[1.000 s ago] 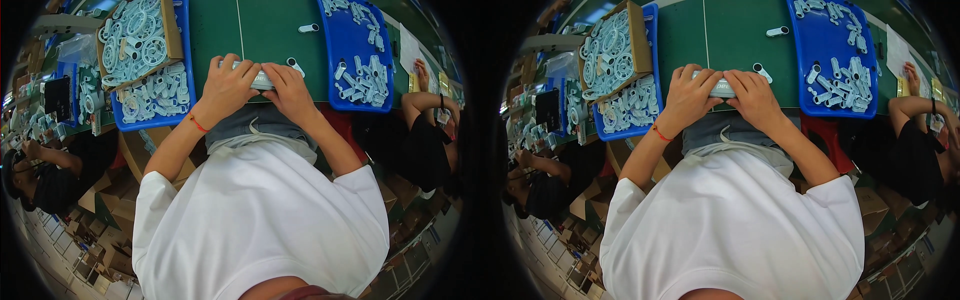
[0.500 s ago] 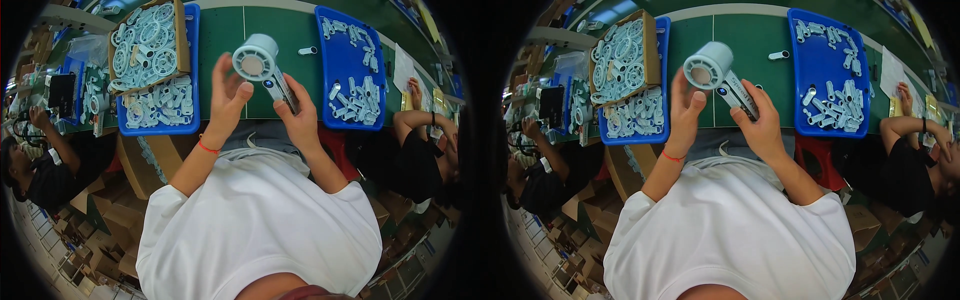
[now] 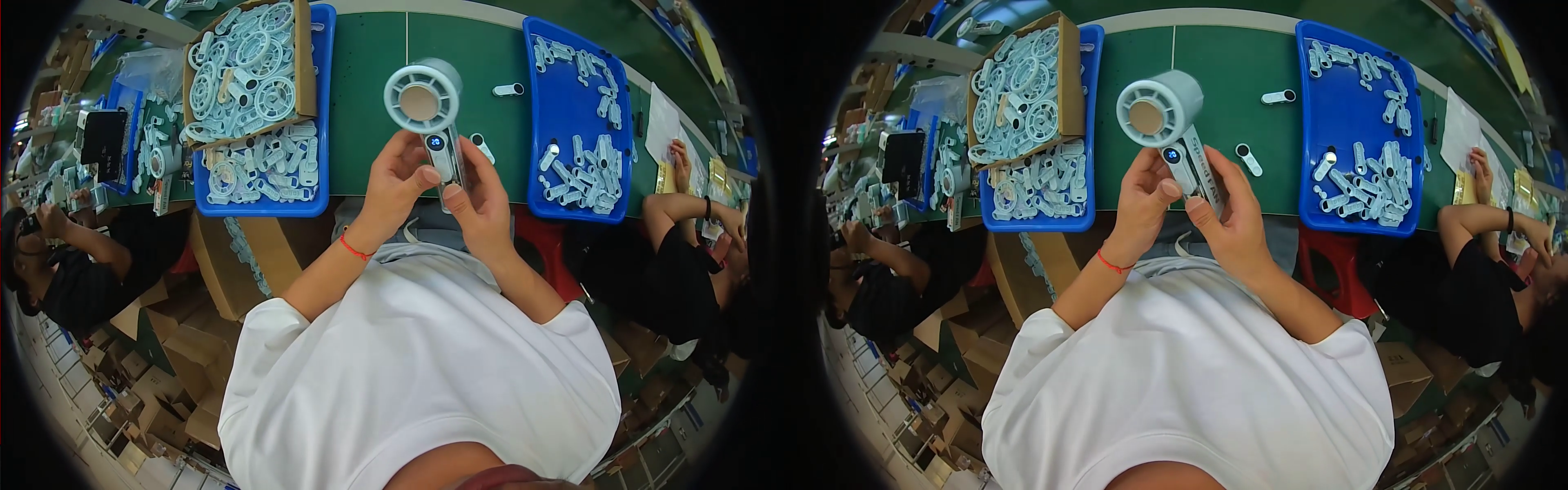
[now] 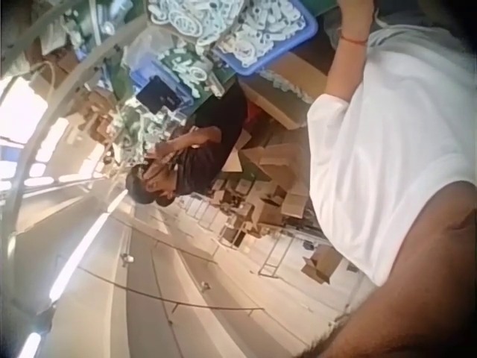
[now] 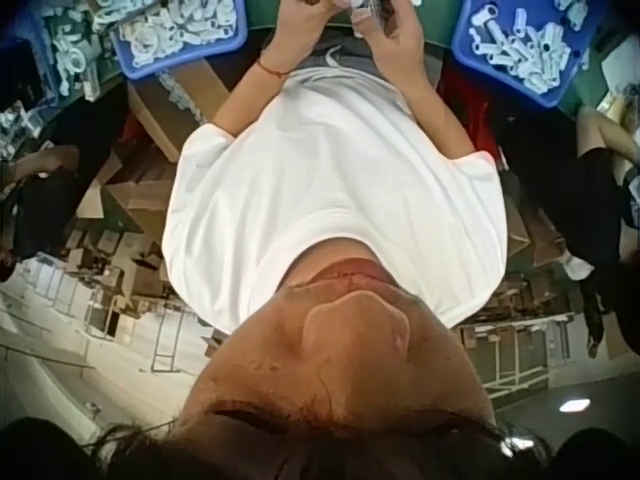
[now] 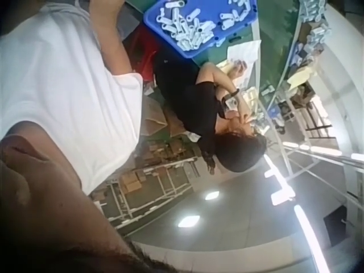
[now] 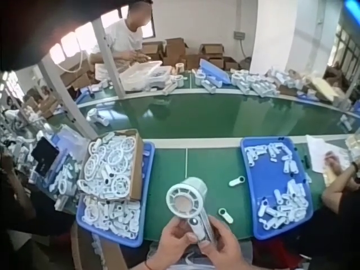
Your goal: Assembling the outer casings and internal components of small handheld electric fans.
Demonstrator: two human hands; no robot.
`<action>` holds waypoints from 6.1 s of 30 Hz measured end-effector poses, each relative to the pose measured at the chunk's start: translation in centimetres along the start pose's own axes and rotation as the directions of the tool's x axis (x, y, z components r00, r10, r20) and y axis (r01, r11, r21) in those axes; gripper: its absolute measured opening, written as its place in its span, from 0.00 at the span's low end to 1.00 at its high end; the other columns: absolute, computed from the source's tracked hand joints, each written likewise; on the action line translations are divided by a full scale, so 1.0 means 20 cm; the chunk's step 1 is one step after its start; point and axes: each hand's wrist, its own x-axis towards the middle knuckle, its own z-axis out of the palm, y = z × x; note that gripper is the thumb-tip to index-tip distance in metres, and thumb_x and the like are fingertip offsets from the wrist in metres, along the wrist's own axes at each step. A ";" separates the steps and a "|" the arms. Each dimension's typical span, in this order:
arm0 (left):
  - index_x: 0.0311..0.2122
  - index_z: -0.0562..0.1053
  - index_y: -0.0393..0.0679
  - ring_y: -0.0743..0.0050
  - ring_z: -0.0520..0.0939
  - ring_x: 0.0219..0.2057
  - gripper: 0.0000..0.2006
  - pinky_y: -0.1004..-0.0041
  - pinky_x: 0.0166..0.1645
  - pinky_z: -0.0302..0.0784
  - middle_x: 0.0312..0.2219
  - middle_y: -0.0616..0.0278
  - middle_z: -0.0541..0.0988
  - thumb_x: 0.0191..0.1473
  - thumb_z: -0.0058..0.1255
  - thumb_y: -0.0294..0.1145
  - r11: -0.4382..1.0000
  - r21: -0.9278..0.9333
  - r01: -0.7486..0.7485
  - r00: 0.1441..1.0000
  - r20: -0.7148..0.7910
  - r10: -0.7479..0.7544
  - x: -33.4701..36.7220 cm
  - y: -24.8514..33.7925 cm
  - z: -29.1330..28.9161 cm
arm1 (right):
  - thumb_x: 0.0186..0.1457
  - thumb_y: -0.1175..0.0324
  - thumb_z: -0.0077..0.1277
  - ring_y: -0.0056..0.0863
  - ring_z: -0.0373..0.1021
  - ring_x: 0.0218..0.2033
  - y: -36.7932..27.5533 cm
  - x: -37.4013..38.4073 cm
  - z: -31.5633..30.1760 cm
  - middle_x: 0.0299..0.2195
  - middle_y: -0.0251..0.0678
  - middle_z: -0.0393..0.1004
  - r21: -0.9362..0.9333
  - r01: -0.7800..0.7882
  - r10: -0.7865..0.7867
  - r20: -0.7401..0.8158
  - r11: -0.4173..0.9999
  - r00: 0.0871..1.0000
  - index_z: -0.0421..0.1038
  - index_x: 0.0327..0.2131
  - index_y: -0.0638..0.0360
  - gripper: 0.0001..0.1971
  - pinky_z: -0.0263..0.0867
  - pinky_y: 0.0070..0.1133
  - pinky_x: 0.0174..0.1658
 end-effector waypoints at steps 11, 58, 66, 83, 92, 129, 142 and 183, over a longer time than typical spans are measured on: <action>0.46 0.62 0.36 0.76 0.73 0.37 0.35 0.76 0.42 0.69 0.36 0.61 0.72 0.35 0.66 0.42 0.826 0.561 -0.042 0.970 -0.174 0.167 -0.03 -0.02 -0.05 | 0.57 0.55 0.42 0.28 0.65 0.47 0.14 0.03 -0.03 0.47 0.42 0.65 0.220 -0.150 0.080 0.296 0.964 0.952 0.47 0.57 0.67 0.32 0.58 0.20 0.49; 0.39 0.66 0.35 0.50 0.74 0.39 0.20 0.61 0.44 0.69 0.34 0.47 0.75 0.39 0.54 0.31 0.428 0.902 0.052 0.854 -0.262 0.449 1.65 0.15 -0.04 | 0.38 0.76 0.53 0.37 0.64 0.33 0.24 0.14 -0.14 0.30 0.37 0.69 -0.688 0.412 -0.394 0.195 0.598 0.898 0.71 0.33 0.57 0.13 0.59 0.29 0.36; 0.45 0.65 0.39 0.53 0.62 0.50 0.28 0.52 0.52 0.55 0.45 0.52 0.66 0.45 0.48 0.52 0.014 0.981 0.192 0.804 -0.166 0.571 1.97 0.17 -0.17 | 0.39 0.77 0.54 0.35 0.64 0.32 0.26 0.16 -0.15 0.31 0.37 0.68 -0.692 0.343 -0.415 0.069 0.635 0.907 0.71 0.37 0.57 0.17 0.60 0.28 0.34; 0.43 0.66 0.36 0.58 0.69 0.46 0.27 0.68 0.54 0.62 0.44 0.52 0.67 0.34 0.55 0.36 0.209 0.637 0.742 0.549 -0.756 0.356 2.24 0.60 -1.31 | 0.32 0.81 0.54 0.32 0.69 0.33 0.27 0.19 -0.18 0.31 0.33 0.72 -0.737 0.237 -0.408 -0.058 0.633 0.911 0.74 0.33 0.54 0.19 0.63 0.27 0.35; 0.35 0.68 0.42 0.70 0.74 0.29 0.07 0.70 0.34 0.71 0.30 0.63 0.73 0.53 0.43 0.33 0.821 -0.419 -0.388 0.920 -0.131 0.369 1.24 1.00 -0.01 | 0.44 0.81 0.51 0.27 0.71 0.37 0.28 0.15 -0.18 0.35 0.39 0.74 -0.421 0.160 -0.236 -0.134 0.893 0.963 0.70 0.39 0.62 0.15 0.67 0.19 0.39; 0.55 0.50 0.31 0.49 0.72 0.44 0.41 0.65 0.47 0.68 0.46 0.41 0.66 0.39 0.60 0.33 0.541 0.830 -0.134 0.983 0.042 0.179 -0.03 -0.04 -0.02 | 0.46 0.75 0.55 0.17 0.70 0.26 -0.08 0.12 -0.07 0.26 0.36 0.73 -0.154 -0.188 0.182 -0.050 0.970 0.982 0.68 0.33 0.69 0.10 0.67 0.14 0.28; 0.51 0.56 0.30 0.46 0.74 0.39 0.32 0.63 0.41 0.71 0.41 0.41 0.68 0.41 0.54 0.30 0.524 0.852 -0.023 0.995 -0.033 0.096 -0.03 -0.03 0.00 | 0.45 0.71 0.58 0.14 0.68 0.22 -0.07 0.15 -0.10 0.23 0.32 0.72 -0.145 -0.293 0.288 -0.052 0.945 0.956 0.67 0.29 0.65 0.11 0.64 0.13 0.22; 0.51 0.57 0.36 0.62 0.66 0.41 0.32 0.70 0.44 0.66 0.44 0.52 0.59 0.39 0.57 0.25 0.430 0.868 -0.248 0.893 0.033 0.449 -0.04 -0.06 -0.09 | 0.43 0.76 0.53 0.25 0.65 0.41 0.10 0.20 -0.05 0.39 0.35 0.68 -0.201 0.179 -0.178 0.025 0.963 0.984 0.62 0.45 0.62 0.22 0.62 0.21 0.43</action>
